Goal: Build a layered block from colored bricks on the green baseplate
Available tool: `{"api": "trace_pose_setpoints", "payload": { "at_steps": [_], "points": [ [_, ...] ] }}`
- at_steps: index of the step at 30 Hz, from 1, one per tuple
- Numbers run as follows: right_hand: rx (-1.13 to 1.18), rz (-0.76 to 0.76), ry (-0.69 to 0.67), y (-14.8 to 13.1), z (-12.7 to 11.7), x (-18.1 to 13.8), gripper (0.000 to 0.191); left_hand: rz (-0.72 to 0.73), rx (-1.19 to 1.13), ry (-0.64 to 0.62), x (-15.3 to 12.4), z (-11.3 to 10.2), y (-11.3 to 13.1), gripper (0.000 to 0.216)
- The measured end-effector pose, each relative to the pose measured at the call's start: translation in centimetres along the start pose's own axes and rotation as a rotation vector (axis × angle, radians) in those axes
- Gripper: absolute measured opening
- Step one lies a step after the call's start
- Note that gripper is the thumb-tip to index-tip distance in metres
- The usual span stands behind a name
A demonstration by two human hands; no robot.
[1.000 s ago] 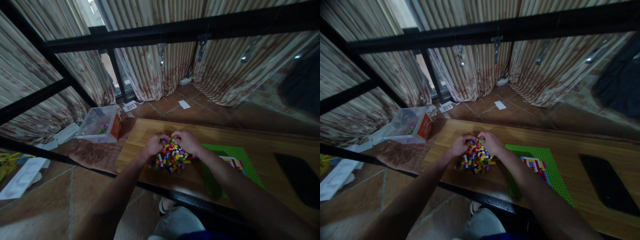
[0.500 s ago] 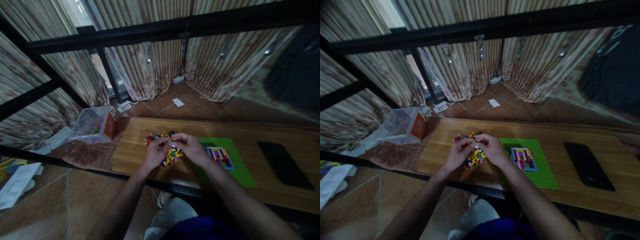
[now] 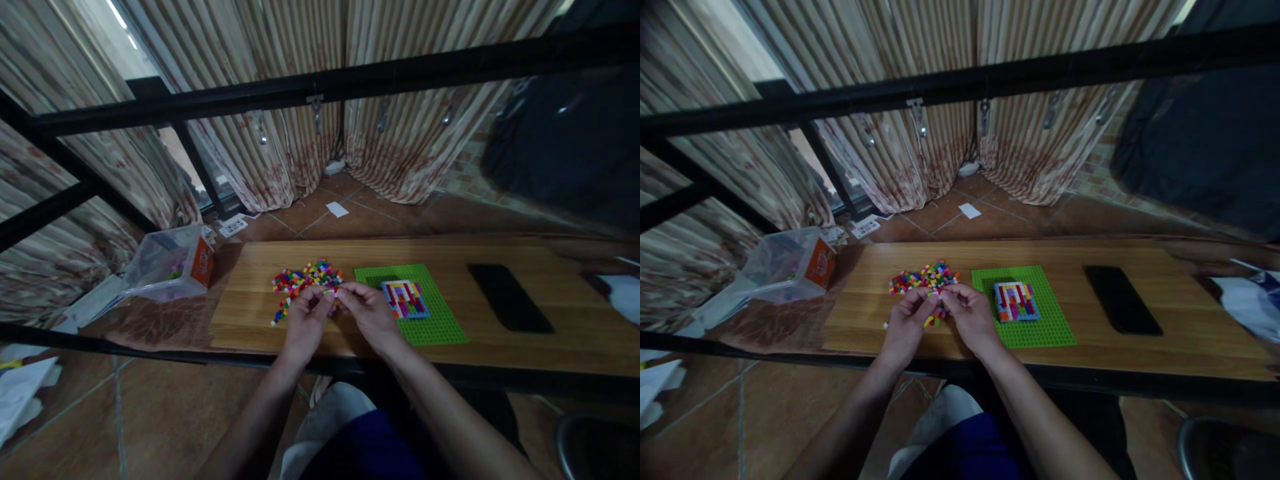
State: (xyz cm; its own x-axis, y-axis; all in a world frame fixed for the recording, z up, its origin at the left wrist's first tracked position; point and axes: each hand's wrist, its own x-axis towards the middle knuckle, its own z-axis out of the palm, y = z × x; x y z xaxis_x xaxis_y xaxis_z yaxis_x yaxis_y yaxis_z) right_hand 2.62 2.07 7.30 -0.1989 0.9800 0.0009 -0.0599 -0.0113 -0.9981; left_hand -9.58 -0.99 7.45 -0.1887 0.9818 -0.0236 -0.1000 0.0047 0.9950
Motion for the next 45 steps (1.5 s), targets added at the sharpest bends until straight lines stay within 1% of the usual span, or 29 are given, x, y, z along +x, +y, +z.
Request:
{"api": "trace_pose_setpoints", "payload": {
  "at_steps": [2,4,7,9,11,14,17,19,21,24,26,28,30,35,38,40,41,43,45],
  "points": [
    [-0.033,-0.011,-0.031,-0.1,-0.2,-0.4,0.027,-0.006,0.023,-0.017,-0.4,0.1,-0.1,0.028],
    [-0.053,-0.001,-0.055,0.2,-0.3,-0.9,0.028,-0.043,-0.006,-0.021,-0.8,0.0,-0.6,0.029],
    [-0.026,0.064,-0.079,1.6,-0.5,-1.9,0.031,-0.171,-0.124,-0.043,-1.8,-0.3,-1.8,0.031],
    [-0.059,0.102,-0.077,2.8,-0.8,-2.4,0.03,-0.253,-0.169,-0.053,-2.6,-0.7,-2.7,0.031],
    [-0.206,0.087,-0.037,4.0,-1.2,-2.6,0.027,-0.3,-0.165,-0.028,-3.2,-1.0,-3.5,0.029],
    [-0.578,0.001,0.034,5.2,-1.5,-2.1,0.018,-0.332,-0.132,0.037,-3.5,-1.4,-4.2,0.026],
    [-0.899,-0.042,0.02,5.4,-1.2,-1.1,0.017,-0.346,-0.088,0.084,-3.1,-1.5,-4.5,0.024],
    [-0.982,-0.05,0.009,5.3,-0.9,-0.7,0.016,-0.344,-0.068,0.106,-2.7,-1.5,-4.5,0.024],
    [-0.946,-0.07,0.028,5.2,-0.7,-0.7,0.018,-0.345,-0.064,0.115,-2.4,-1.5,-4.5,0.024],
    [-0.742,-0.096,0.06,5.1,-0.6,-1.4,0.02,-0.35,-0.058,0.099,-2.4,-1.4,-4.5,0.026],
    [-0.542,-0.056,0.029,5.1,-0.5,-1.9,0.021,-0.339,-0.049,0.081,-2.5,-1.4,-4.5,0.027],
    [-0.34,0.023,-0.017,5.1,-0.3,-2.2,0.024,-0.325,-0.042,0.052,-2.6,-1.4,-4.5,0.028],
    [-0.199,0.09,-0.045,5.1,0.0,-2.3,0.025,-0.318,-0.046,0.02,-2.7,-1.4,-4.5,0.027],
    [-0.123,0.145,-0.037,5.2,0.3,-2.8,0.026,-0.3,-0.058,-0.056,-3.3,-1.7,-4.5,0.025],
    [-0.038,0.239,-0.054,5.6,0.0,-3.2,0.029,-0.279,-0.057,-0.101,-3.6,-2.0,-4.6,0.023],
    [-0.057,0.243,-0.069,5.9,-0.3,-3.1,0.03,-0.259,-0.026,-0.128,-3.6,-2.3,-4.8,0.022],
    [-0.115,0.204,-0.068,6.0,-0.4,-3.0,0.029,-0.246,0.013,-0.131,-3.5,-2.4,-4.9,0.02],
    [-0.311,0.06,-0.033,6.0,-0.6,-2.4,0.023,-0.197,0.173,-0.116,-3.3,-2.7,-4.9,0.015],
    [-0.539,-0.104,-0.002,5.9,-0.7,-1.8,0.019,-0.116,0.432,-0.08,-3.0,-2.7,-4.9,0.009]
  ]
}}
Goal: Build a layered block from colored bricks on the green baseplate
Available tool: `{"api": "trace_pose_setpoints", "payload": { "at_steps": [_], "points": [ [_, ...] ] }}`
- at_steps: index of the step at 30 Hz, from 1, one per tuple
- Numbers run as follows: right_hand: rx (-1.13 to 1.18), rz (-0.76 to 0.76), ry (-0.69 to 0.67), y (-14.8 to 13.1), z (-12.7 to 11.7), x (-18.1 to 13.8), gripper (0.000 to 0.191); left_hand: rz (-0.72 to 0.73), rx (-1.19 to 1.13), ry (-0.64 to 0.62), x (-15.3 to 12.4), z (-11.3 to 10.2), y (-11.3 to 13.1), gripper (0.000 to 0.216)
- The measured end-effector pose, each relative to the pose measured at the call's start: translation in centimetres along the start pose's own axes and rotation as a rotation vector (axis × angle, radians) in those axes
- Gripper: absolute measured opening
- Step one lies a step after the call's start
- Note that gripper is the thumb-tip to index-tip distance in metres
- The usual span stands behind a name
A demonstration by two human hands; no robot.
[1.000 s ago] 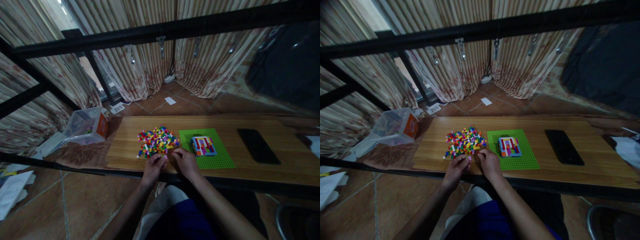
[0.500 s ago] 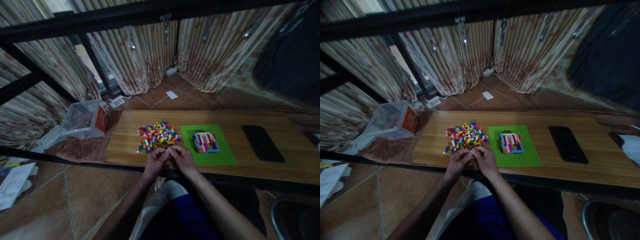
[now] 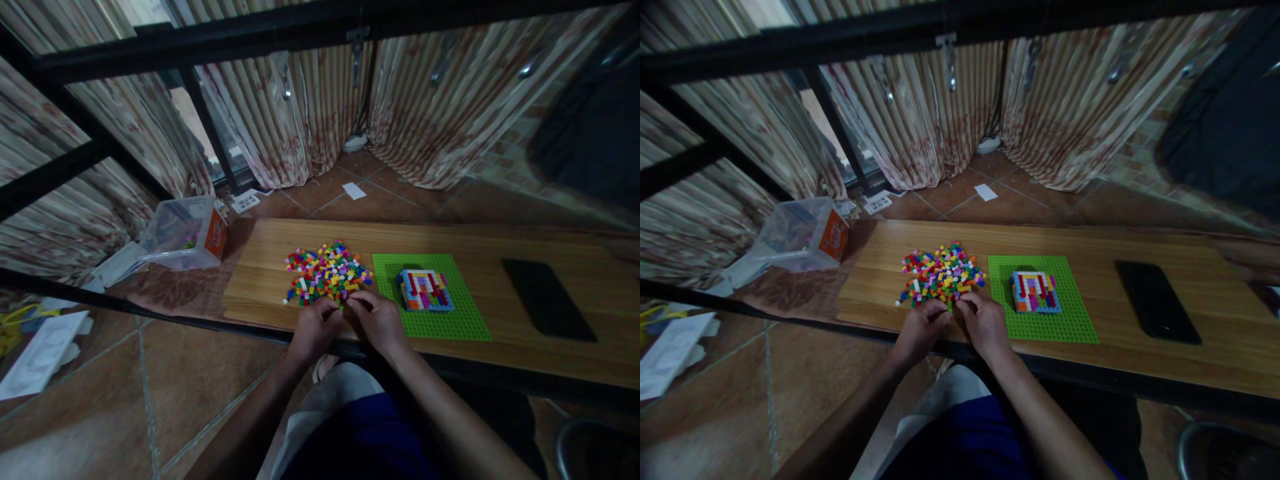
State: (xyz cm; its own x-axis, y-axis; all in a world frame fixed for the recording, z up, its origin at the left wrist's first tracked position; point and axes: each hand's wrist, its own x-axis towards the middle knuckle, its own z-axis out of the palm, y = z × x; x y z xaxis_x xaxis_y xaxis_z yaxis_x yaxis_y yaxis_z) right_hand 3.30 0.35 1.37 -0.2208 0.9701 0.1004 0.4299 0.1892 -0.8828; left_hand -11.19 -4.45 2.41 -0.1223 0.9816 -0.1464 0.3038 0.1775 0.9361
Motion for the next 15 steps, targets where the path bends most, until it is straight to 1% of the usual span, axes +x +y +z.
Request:
{"api": "trace_pose_setpoints", "payload": {
  "at_steps": [3,6,8,10,13,15],
  "points": [
    [-0.266,-0.149,0.012,0.1,0.2,0.6,0.019,0.06,0.373,0.086,0.4,0.2,0.3,0.01],
    [-0.38,-0.182,0.025,0.3,0.4,1.0,0.018,0.06,0.535,0.14,0.8,0.7,0.5,0.009],
    [-0.396,-0.196,0.045,0.2,0.5,1.3,0.019,0.058,0.563,0.173,1.0,1.0,0.4,0.008],
    [-0.405,-0.233,0.032,-0.2,0.4,2.0,0.022,0.065,0.554,0.202,1.0,1.1,0.2,0.008],
    [-0.445,-0.282,-0.041,-0.8,0.6,3.5,0.027,0.103,0.512,0.237,0.9,1.1,0.0,0.008],
    [-0.48,-0.286,-0.091,-1.1,0.9,4.4,0.028,0.142,0.49,0.245,0.7,1.0,-0.1,0.011]
  ]
}}
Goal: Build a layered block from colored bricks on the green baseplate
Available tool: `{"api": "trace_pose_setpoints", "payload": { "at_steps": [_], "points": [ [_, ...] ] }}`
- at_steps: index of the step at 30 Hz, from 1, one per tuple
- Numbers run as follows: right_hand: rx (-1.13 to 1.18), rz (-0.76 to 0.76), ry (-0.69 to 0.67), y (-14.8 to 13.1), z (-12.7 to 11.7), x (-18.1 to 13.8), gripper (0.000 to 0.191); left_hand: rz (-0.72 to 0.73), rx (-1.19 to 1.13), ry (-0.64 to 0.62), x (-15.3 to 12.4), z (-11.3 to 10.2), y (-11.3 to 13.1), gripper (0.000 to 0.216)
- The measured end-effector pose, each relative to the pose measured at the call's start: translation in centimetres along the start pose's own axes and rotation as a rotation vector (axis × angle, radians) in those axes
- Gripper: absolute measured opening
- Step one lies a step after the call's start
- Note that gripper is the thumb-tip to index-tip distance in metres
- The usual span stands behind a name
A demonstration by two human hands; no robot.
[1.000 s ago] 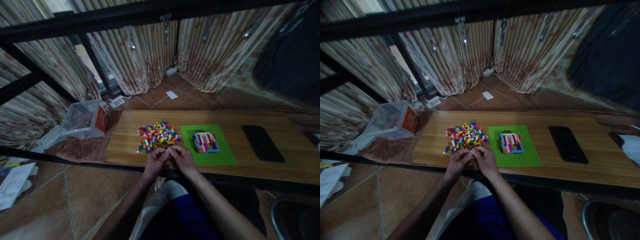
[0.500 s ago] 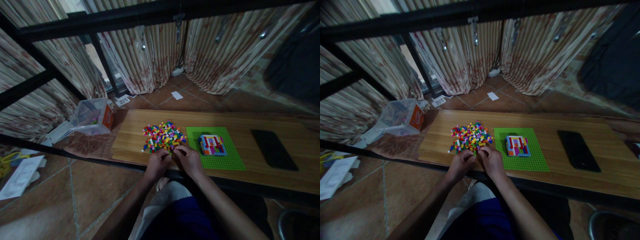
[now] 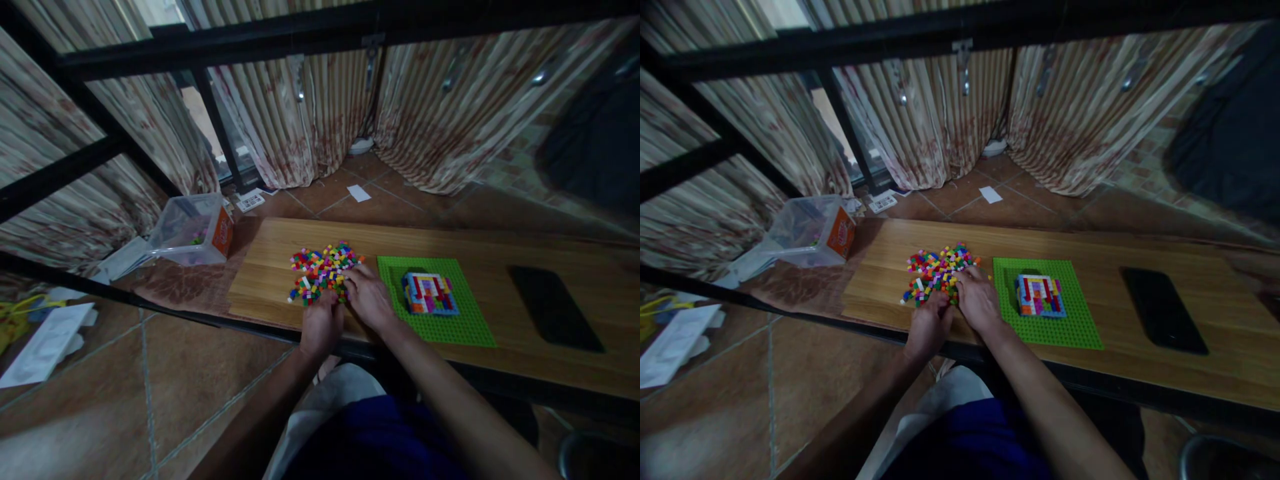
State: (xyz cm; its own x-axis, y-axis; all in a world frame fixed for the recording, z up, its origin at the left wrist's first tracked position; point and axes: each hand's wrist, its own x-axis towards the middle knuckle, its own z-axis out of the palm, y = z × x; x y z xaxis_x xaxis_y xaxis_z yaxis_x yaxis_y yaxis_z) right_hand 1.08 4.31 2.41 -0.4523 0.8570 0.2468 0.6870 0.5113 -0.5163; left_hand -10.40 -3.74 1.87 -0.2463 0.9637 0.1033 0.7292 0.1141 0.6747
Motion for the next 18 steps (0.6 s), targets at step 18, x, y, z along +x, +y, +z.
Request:
{"api": "trace_pose_setpoints", "payload": {
  "at_steps": [18],
  "points": [
    [0.813,0.276,-0.012,-1.0,-1.8,-0.3,0.024,-0.024,-0.677,-0.018,1.8,-1.3,0.0,0.034]
  ]
}}
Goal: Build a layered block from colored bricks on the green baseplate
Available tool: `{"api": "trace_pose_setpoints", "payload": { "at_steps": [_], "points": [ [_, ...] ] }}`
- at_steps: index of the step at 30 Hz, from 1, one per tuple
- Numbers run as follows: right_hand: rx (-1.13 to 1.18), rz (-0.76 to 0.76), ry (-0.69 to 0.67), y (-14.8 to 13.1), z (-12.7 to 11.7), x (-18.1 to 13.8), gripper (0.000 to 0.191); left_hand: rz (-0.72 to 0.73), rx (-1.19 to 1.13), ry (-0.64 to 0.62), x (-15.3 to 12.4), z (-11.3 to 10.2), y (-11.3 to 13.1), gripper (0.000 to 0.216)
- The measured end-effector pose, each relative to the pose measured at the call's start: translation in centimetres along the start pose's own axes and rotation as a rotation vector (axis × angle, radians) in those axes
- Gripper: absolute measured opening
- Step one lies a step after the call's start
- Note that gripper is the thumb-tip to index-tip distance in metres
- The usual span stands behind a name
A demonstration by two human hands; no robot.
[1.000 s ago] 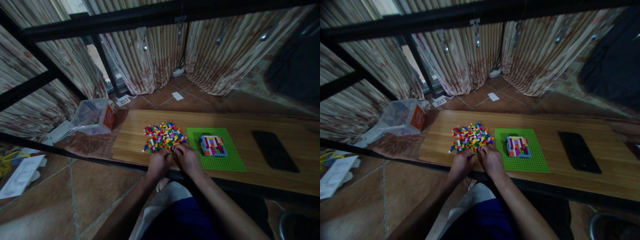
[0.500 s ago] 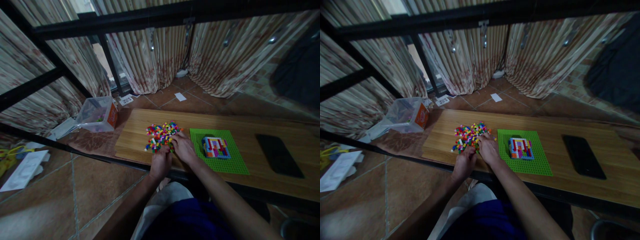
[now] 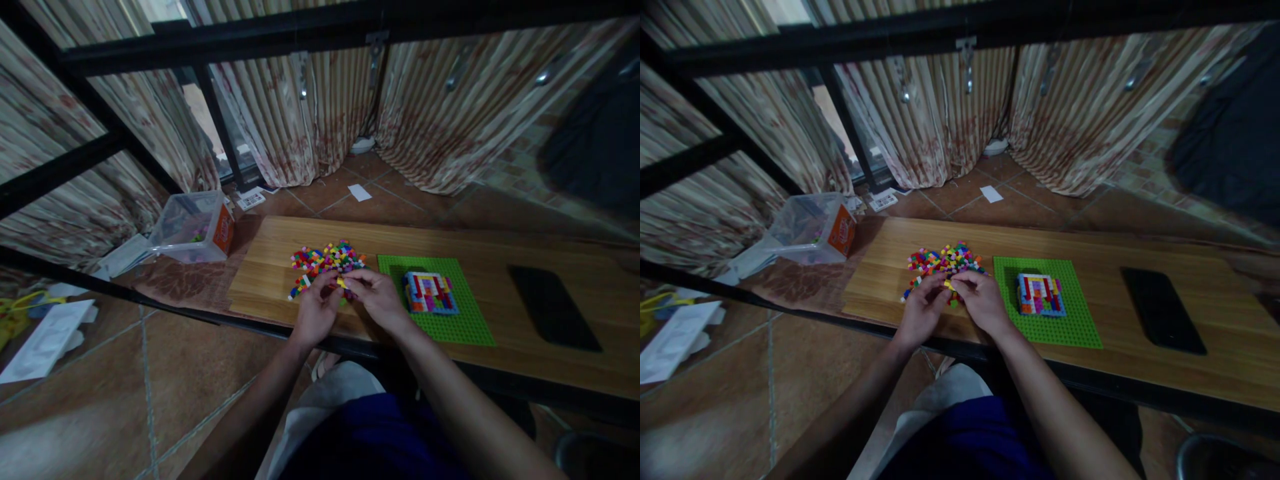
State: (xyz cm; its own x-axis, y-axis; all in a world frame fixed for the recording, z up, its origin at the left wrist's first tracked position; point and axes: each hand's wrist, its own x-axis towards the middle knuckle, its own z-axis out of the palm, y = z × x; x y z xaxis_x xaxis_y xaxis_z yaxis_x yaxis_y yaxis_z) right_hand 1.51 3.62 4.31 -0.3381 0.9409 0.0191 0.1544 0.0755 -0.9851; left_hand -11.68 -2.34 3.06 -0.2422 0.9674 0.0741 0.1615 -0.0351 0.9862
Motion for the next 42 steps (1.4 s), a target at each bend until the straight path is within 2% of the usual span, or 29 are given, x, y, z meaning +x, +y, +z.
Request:
{"api": "trace_pose_setpoints", "payload": {
  "at_steps": [3,11,15,18,26,29,33,36,39,42],
  "points": [
    [0.108,0.048,0.025,-0.4,0.2,-0.4,0.026,-0.06,-0.169,-0.023,0.3,0.4,0.4,0.027],
    [0.226,0.183,0.122,0.3,0.4,-1.6,0.037,-0.31,-0.482,0.07,0.5,1.1,1.6,0.021],
    [0.254,0.158,0.073,0.1,0.7,-2.0,0.033,-0.336,-0.513,0.041,0.3,1.2,2.0,0.024],
    [0.242,0.132,0.089,-0.1,0.8,-2.1,0.03,-0.318,-0.48,0.015,0.0,1.1,2.1,0.025],
    [0.341,0.19,0.068,0.5,0.5,-2.8,0.032,-0.325,-0.429,-0.029,-0.4,1.0,1.5,0.03],
    [0.149,0.129,0.115,1.4,-0.2,-2.8,0.027,-0.349,-0.432,-0.026,-0.6,0.9,1.3,0.032],
    [-0.412,-0.039,0.215,2.6,-1.5,-2.4,0.017,-0.358,-0.402,0.005,-1.0,0.7,1.4,0.03],
    [-0.717,-0.101,0.17,3.1,-1.9,-2.0,0.021,-0.381,-0.398,-0.001,-1.5,0.8,1.4,0.03],
    [-0.784,-0.128,0.135,3.2,-1.9,-1.9,0.021,-0.421,-0.403,0.008,-1.9,1.0,1.4,0.031],
    [-0.689,-0.128,0.18,2.7,-1.8,-2.4,0.024,-0.432,-0.42,0.019,-2.0,1.3,1.3,0.03]
  ]
}}
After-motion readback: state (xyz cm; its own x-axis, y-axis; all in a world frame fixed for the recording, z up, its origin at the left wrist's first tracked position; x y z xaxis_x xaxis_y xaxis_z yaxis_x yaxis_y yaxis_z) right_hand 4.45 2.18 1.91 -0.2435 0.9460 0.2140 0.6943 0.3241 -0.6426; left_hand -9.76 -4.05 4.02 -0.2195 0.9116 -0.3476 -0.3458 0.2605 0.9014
